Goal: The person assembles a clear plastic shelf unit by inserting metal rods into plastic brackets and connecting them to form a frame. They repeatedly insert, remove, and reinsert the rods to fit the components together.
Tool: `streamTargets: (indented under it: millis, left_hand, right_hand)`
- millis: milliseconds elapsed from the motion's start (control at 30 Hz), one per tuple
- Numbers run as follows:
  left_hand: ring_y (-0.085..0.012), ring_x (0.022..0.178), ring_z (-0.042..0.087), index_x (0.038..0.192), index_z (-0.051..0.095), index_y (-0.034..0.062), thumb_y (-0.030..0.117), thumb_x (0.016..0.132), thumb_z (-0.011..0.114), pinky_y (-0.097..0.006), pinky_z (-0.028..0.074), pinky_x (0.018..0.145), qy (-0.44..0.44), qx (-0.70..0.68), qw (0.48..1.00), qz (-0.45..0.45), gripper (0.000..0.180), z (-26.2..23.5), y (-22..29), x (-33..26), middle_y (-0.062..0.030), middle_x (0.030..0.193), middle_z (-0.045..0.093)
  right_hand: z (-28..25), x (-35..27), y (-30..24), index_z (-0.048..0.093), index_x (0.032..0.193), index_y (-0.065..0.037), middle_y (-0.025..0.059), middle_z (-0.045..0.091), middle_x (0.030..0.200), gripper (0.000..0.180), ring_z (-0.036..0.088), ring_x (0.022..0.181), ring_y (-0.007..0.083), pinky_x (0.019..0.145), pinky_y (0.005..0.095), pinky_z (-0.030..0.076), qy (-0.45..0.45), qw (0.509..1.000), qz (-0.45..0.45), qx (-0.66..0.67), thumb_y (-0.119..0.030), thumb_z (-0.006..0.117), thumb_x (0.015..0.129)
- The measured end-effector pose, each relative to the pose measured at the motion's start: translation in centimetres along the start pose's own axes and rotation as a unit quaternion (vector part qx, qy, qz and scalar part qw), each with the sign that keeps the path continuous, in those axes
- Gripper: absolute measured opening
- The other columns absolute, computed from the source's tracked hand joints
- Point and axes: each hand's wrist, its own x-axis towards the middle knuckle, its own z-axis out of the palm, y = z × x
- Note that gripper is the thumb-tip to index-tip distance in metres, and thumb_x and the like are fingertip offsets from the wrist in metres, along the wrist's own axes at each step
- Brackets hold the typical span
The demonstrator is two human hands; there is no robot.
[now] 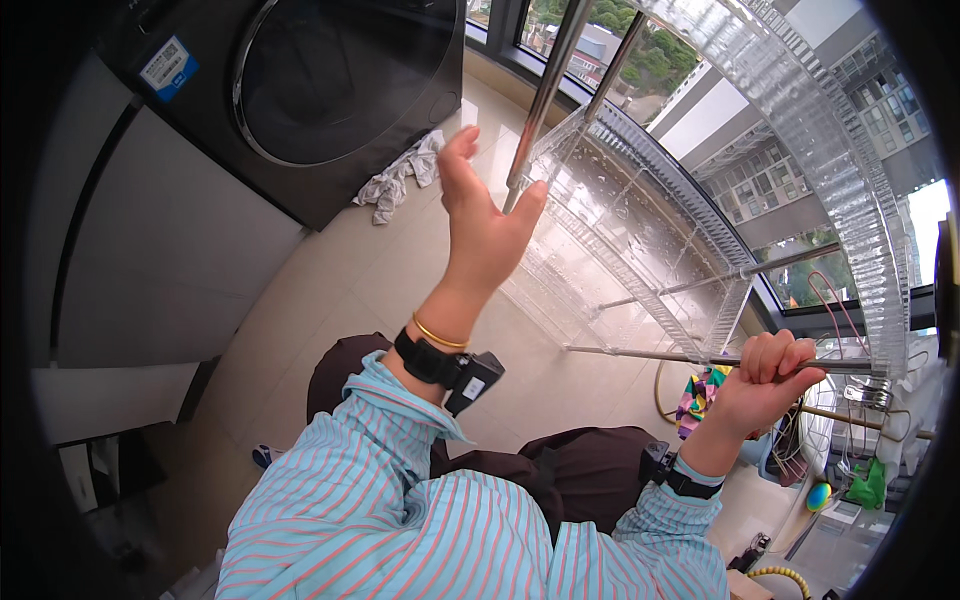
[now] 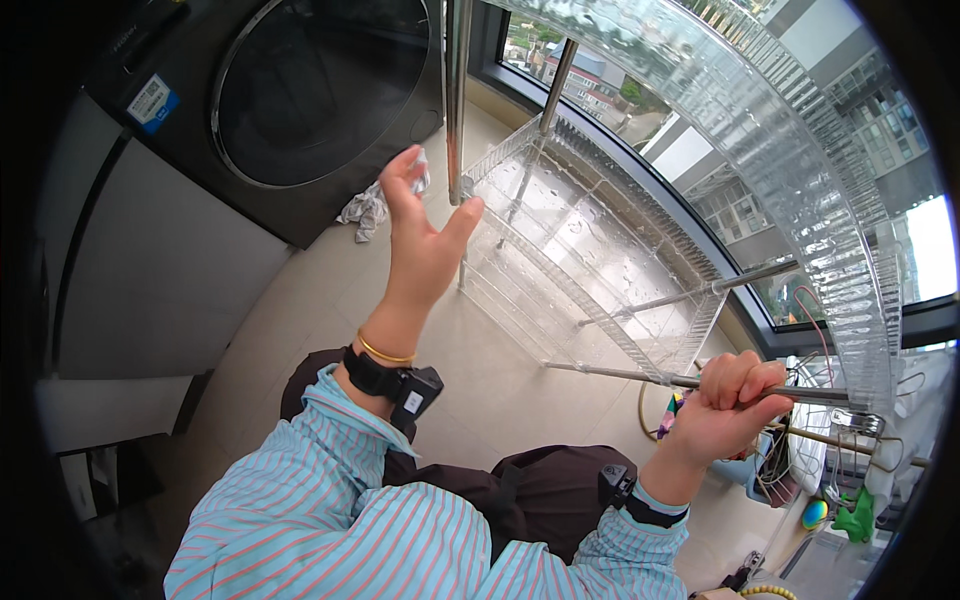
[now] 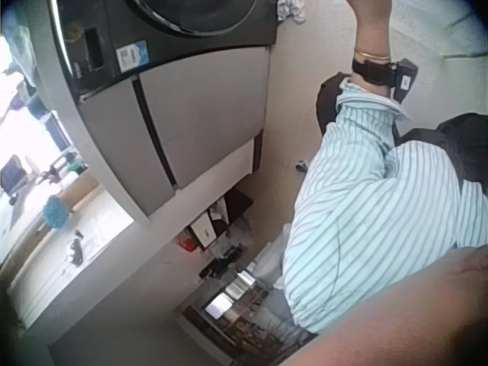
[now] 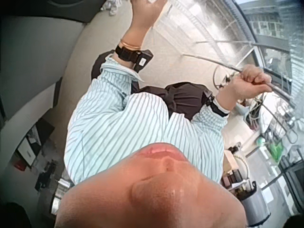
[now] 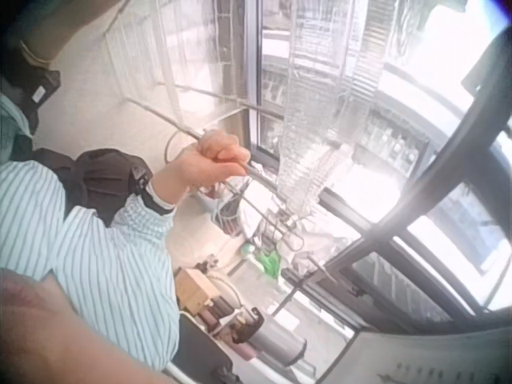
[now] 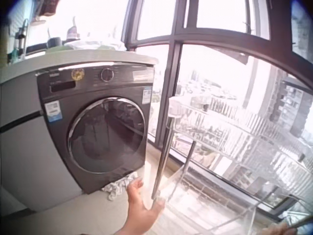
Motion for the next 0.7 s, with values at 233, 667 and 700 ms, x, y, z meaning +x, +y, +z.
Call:
streamTargets:
  millis: [233, 667, 700]
  left_hand:
    - [-0.0175, 0.097, 0.064, 0.165, 0.016, 0.0119, 0.028, 0.098, 0.073, -0.035, 0.047, 0.098, -0.288, -0.074, 0.949, -0.104, 0.089, -0.6, 0.0, -3.5, -0.0111, 0.102, 0.069]
    - [-0.0286, 0.069, 0.064, 0.114, 0.058, 0.0096, 0.04, 0.086, 0.083, -0.038, 0.05, 0.067, -0.441, -0.216, 0.869, -0.064, 0.048, 1.5, 1.0, -6.4, -0.0123, 0.075, 0.065]
    - [-0.0304, 0.071, 0.066, 0.112, 0.059, 0.0094, 0.04, 0.087, 0.082, -0.039, 0.051, 0.066, -0.445, -0.208, 0.87, -0.046, 0.046, 1.5, 1.0, -6.5, -0.0136, 0.076, 0.066]
  right_hand:
    - [0.6, 3.2, 0.7, 0.038, 0.14, 0.001, 0.0173, 0.048, 0.137, 0.04, 0.048, 0.129, 0.0248, 0.118, 0.0438, 0.03, 0.257, 0.816, -0.222, -0.467, -0.025, 0.046, 0.11]
    - [12.5, -2.8, 3.1, 0.041, 0.086, -0.008, 0.0028, 0.04, 0.073, 0.049, 0.04, 0.063, 0.0128, 0.058, 0.0271, 0.043, -0.243, 0.966, 0.083, 0.026, -0.052, 0.04, 0.109]
    - [12.7, -3.0, 2.9, 0.037, 0.083, -0.011, 0.0015, 0.037, 0.07, 0.051, 0.036, 0.061, 0.0123, 0.052, 0.024, 0.038, -0.225, 0.967, 0.102, 0.058, -0.055, 0.038, 0.109]
